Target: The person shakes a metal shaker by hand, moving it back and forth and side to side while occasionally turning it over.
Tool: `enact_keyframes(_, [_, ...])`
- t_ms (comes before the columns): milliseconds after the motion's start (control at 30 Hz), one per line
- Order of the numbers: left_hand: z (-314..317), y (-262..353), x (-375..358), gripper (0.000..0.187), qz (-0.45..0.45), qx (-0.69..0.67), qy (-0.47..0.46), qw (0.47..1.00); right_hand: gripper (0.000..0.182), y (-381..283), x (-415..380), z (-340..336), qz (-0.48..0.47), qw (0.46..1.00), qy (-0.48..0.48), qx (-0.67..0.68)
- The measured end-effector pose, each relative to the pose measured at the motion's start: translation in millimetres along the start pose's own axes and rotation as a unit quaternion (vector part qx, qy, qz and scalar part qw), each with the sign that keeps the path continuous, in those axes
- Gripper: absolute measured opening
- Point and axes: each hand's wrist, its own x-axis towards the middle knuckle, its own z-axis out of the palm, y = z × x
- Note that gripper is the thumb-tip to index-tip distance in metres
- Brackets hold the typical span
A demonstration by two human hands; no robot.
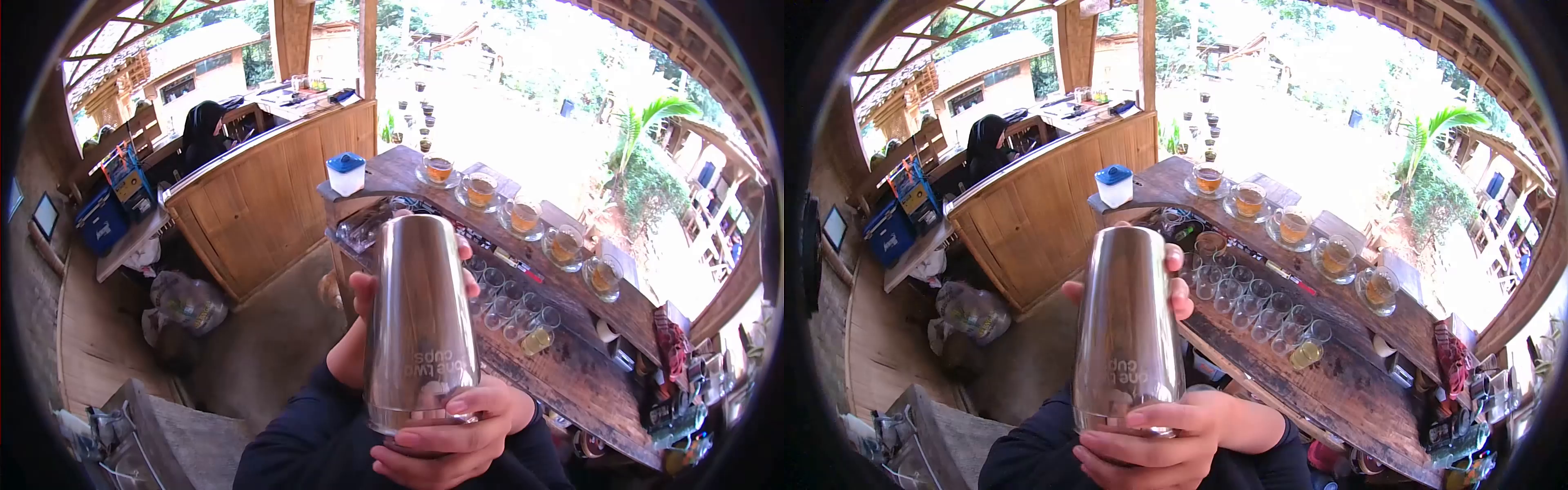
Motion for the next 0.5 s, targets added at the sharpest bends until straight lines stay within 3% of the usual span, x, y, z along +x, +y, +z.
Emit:
enact_keyframes(33, [-8,1,2,0.096,0.006,0.028,-0.043,0.999,0.031,2,-4,5,-0.003,0.999,0.039,0.003])
enact_keyframes(100, [1,-2,5,0.074,0.015,0.008,0.216,0.976,0.029,8,-18,14,-0.002,0.993,0.114,0.01])
enact_keyframes(133, [-21,-8,-7,0.066,0.013,-0.193,0.187,0.963,0.036,33,-36,6,0.049,0.997,-0.043,-0.043])
enact_keyframes(167, [-61,-16,-22,0.058,0.012,-0.385,0.147,0.911,0.035,42,-18,10,0.175,0.982,-0.044,0.046])
enact_keyframes(200, [-93,-25,-32,0.052,0.066,-0.167,0.297,0.938,0.034,45,-20,12,0.206,0.977,-0.03,0.034])
enact_keyframes(233, [-84,-22,-30,0.052,0.067,-0.168,0.295,0.938,0.033,48,-21,12,0.235,0.972,-0.016,0.022])
enact_keyframes(300, [-37,-7,-11,0.055,-0.108,-0.133,0.336,0.926,0.027,13,0,-18,0.131,0.987,-0.089,0.036])
enact_keyframes(333, [1,-11,6,0.061,-0.072,-0.031,0.272,0.959,0.025,-1,9,-28,0.02,0.995,-0.082,0.059])
enact_keyframes(367, [21,-10,10,0.074,-0.048,-0.036,0.215,0.975,0.023,-9,13,-33,-0.092,0.989,-0.075,0.086])
enact_keyframes(400, [22,-15,16,0.08,0.023,0.014,0.051,0.998,0.023,-6,10,-31,-0.093,0.989,-0.076,0.09])
enact_keyframes(433, [21,-20,22,0.085,0.091,0.065,-0.115,0.987,0.023,-2,4,-26,-0.117,0.988,-0.035,0.093])
enact_keyframes(467, [18,-19,25,0.092,0.106,0.097,-0.136,0.98,0.023,2,-4,-19,-0.139,0.986,0.008,0.096])
enact_keyframes(500, [21,-11,7,0.084,0.006,0.049,0.027,0.998,0.022,6,-12,-13,-0.158,0.981,0.05,0.097])
